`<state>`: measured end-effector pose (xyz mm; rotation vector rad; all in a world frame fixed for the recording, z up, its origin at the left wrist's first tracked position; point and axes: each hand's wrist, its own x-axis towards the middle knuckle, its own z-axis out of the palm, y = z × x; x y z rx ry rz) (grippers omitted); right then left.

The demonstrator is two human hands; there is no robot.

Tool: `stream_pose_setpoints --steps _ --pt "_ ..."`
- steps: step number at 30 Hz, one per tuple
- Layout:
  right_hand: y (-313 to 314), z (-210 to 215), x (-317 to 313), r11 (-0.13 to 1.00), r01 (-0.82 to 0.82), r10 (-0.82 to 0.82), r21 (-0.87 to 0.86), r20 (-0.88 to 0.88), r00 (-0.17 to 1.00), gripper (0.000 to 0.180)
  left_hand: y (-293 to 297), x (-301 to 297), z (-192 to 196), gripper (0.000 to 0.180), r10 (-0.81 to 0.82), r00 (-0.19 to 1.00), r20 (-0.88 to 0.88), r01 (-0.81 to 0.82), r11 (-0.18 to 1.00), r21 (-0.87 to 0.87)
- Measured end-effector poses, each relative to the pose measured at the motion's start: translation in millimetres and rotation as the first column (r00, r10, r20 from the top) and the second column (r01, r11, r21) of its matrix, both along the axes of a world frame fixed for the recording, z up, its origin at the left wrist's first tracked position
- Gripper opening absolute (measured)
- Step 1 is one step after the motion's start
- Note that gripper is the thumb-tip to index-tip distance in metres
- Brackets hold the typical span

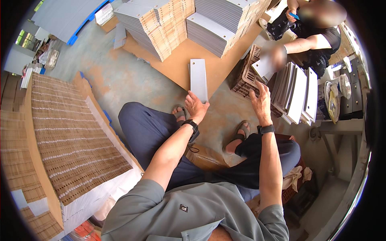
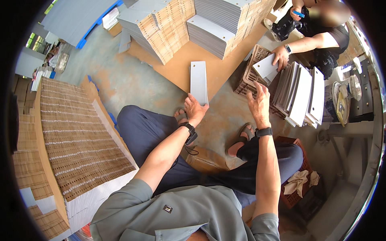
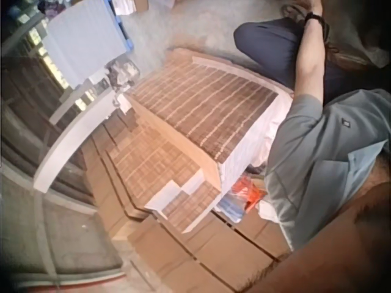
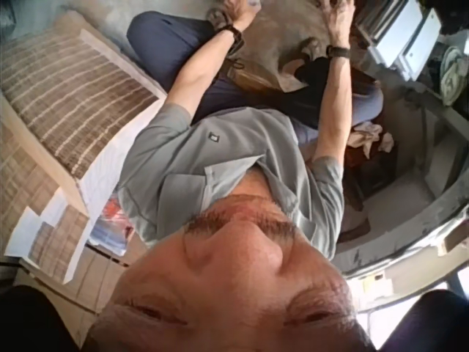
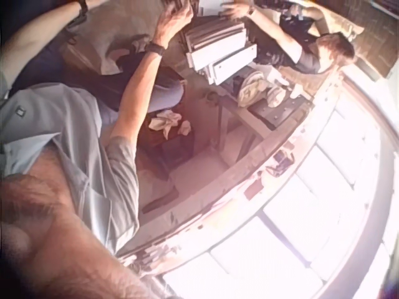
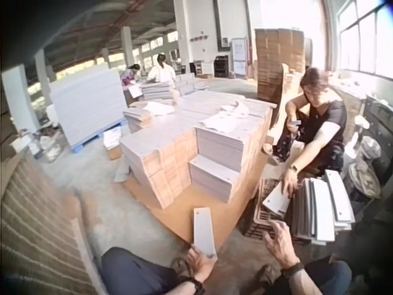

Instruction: The recorder inspects wooden furniture panels, wipes them with a cloth, and sands the edges with a sanding block.

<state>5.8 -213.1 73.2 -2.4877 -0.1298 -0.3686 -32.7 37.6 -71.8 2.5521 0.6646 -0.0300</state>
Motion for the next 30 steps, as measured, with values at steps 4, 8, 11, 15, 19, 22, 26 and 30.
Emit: stream_pose_setpoints --steps 4,8,11,15,19,22,26,30 --pt "40 -15 -1 0.986 -0.096 0.114 0.138 -0.124 0.986 0.047 13 -2 -3 0.109 0.031 0.992 0.119 -0.037 0.998 0.047" --pt "76 -30 -8 0.927 -0.088 0.227 0.365 -0.360 0.905 0.063 -1 -14 46 0.088 0.208 0.969 0.135 -0.033 0.648 -0.761" --pt "101 -12 -16 0.751 0.066 0.394 0.656 -0.527 0.754 0.076 -23 -43 62 0.061 0.171 0.984 0.048 0.063 -0.087 -0.994" --pt "109 -24 -19 0.711 0.196 0.429 0.676 -0.636 0.641 0.085 -34 -67 69 0.051 0.065 0.997 0.033 0.054 -0.355 -0.933" --pt "106 -86 -19 0.995 -0.048 0.077 0.092 -0.354 0.932 0.098 -34 -74 50 0.052 0.054 0.995 -0.078 -0.067 -0.184 -0.981" --pt "109 -106 -24 0.991 0.063 -0.109 -0.116 -0.443 0.890 0.101 -38 -88 13 0.051 0.125 0.982 -0.143 -0.162 0.157 -0.974" --pt "121 -108 -32 0.969 0.003 -0.145 -0.249 -0.553 0.820 0.104 -28 -81 -48 0.049 0.138 0.988 -0.066 -0.117 0.404 -0.907" --pt "96 -100 -39 0.963 0.014 -0.172 -0.268 -0.576 0.799 0.103 -47 -79 -40 0.046 0.165 0.986 0.017 -0.051 0.396 -0.917"
